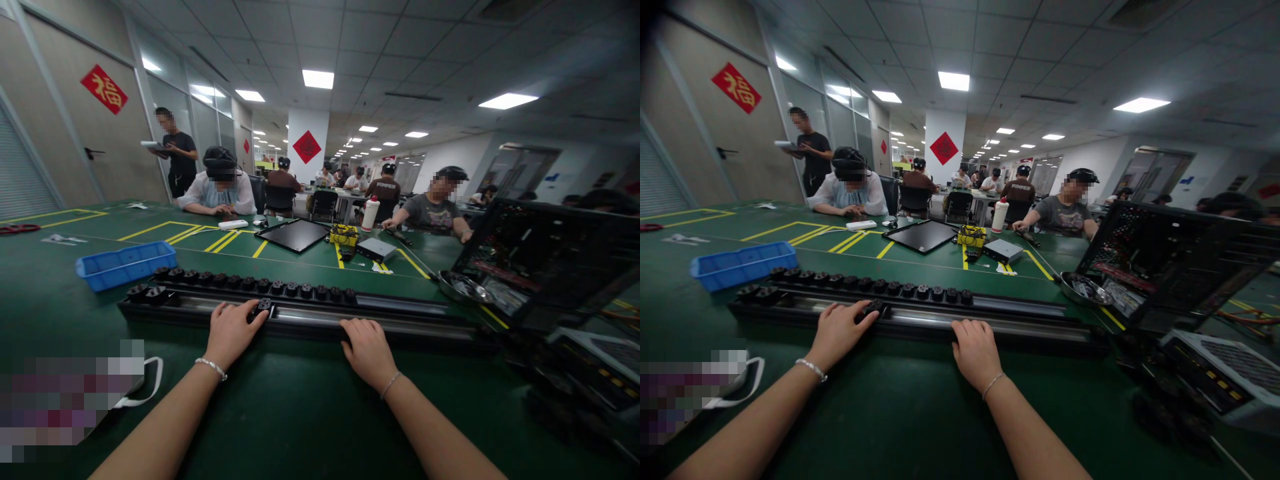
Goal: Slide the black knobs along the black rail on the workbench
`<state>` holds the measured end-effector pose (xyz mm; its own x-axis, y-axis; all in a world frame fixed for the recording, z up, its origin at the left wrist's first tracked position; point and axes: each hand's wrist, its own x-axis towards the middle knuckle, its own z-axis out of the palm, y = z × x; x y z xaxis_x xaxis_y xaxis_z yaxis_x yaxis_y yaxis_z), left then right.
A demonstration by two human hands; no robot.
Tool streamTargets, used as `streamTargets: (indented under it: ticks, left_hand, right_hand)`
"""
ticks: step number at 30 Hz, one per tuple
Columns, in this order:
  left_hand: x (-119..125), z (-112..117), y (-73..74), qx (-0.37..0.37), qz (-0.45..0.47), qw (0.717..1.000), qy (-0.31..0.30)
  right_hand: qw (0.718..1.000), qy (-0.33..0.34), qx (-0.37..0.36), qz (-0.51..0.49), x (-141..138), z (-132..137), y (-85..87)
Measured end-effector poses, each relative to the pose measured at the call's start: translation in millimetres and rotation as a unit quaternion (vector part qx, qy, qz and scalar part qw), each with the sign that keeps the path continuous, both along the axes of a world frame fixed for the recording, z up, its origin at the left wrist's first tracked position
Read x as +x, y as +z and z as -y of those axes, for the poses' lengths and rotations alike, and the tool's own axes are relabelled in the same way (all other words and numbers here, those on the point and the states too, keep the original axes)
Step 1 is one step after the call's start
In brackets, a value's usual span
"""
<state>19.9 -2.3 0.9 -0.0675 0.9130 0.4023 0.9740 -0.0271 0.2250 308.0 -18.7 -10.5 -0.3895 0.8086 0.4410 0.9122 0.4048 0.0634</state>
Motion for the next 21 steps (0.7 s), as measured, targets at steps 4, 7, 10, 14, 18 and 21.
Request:
streamTargets:
  ticks: [4,7,10,14,18,21]
  left_hand:
    - [3.2,0.2,0.3,-0.009,-0.006,1.000,0.000]
    - [5.8,1.0,2.1,-0.012,-0.003,1.000,0.001]
    - [7.6,1.8,3.9,-0.012,0.003,1.000,0.005]
    - [8.3,1.7,2.9,0.000,0.000,1.000,0.004]
    - [7.5,0.6,0.2,0.008,-0.001,1.000,0.003]
    - [7.2,0.5,0.3,0.006,0.001,1.000,0.002]
  right_hand:
    - [1.000,0.004,0.000,-0.013,-1.7,1.0,2.2]
    - [1.000,0.006,-0.005,-0.026,-2.3,1.2,1.9]
    - [0.999,0.007,-0.007,-0.034,-2.1,1.0,0.3]
    - [0.999,0.008,-0.005,-0.040,-2.0,1.0,-1.0]
    - [0.999,0.003,0.001,-0.045,-2.1,1.2,-1.4]
    - [0.999,-0.004,0.015,-0.048,-1.7,1.4,-2.4]
